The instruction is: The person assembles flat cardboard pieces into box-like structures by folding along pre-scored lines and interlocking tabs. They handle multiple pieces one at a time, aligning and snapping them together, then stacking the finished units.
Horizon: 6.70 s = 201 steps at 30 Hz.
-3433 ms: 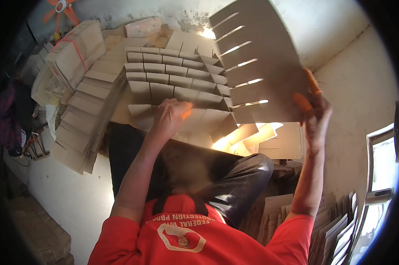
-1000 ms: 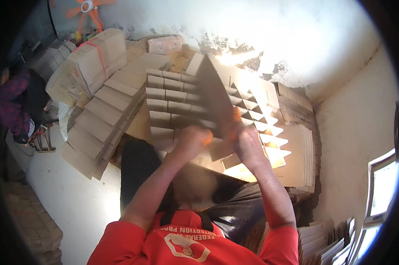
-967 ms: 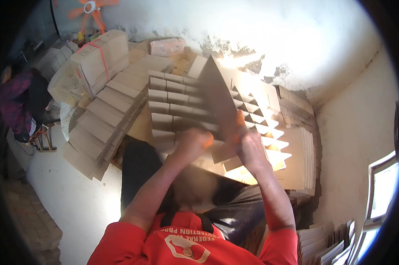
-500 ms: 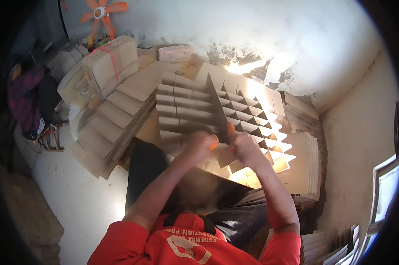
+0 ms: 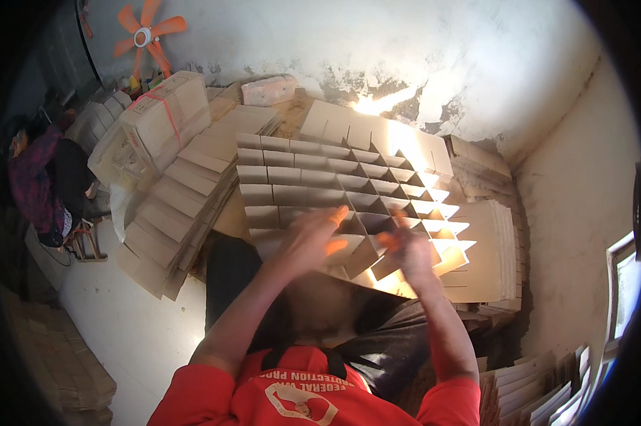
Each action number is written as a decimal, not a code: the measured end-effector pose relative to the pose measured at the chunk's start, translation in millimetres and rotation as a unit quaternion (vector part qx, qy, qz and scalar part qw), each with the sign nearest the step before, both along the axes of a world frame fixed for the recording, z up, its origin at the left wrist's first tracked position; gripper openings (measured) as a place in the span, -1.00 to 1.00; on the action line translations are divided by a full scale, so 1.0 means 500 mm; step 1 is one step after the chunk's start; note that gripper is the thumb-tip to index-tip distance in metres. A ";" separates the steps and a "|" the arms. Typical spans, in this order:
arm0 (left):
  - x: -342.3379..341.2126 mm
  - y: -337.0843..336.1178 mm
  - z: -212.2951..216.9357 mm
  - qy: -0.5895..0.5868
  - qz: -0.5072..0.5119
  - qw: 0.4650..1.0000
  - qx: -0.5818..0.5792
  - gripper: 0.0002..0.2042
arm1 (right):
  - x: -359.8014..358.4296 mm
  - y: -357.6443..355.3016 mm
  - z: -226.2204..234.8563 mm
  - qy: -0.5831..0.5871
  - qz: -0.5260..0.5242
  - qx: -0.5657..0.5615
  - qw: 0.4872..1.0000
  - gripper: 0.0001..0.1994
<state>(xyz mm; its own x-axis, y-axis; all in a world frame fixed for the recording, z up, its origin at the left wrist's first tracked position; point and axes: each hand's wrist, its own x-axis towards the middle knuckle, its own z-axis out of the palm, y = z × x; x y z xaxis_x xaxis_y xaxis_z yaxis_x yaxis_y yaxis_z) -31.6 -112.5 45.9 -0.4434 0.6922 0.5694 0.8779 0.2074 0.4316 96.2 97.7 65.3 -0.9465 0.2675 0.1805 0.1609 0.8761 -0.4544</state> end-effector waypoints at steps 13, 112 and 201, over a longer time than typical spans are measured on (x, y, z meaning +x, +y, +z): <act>0.057 0.057 -0.003 0.041 -0.090 0.984 -0.151 -0.25 | 0.392 0.414 -0.126 -0.218 -0.452 0.213 0.838 -0.30; -0.009 -0.370 -0.250 -0.131 0.339 0.930 -0.043 -0.16 | 0.367 0.477 -0.168 0.105 -0.397 0.334 0.848 -0.36; -0.083 -0.243 -0.286 -0.409 -0.008 0.887 0.214 -0.79 | -0.202 -0.187 0.240 0.064 0.136 -0.101 0.983 -0.41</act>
<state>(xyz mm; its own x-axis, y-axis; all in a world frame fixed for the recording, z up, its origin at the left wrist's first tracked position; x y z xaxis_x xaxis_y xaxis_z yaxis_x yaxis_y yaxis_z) -73.2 -234.0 -97.1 -0.8214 0.5001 0.2742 0.2370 -0.1380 0.9617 -5.0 4.1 185.3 -0.9611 0.0500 0.2716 -0.1367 0.7683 -0.6253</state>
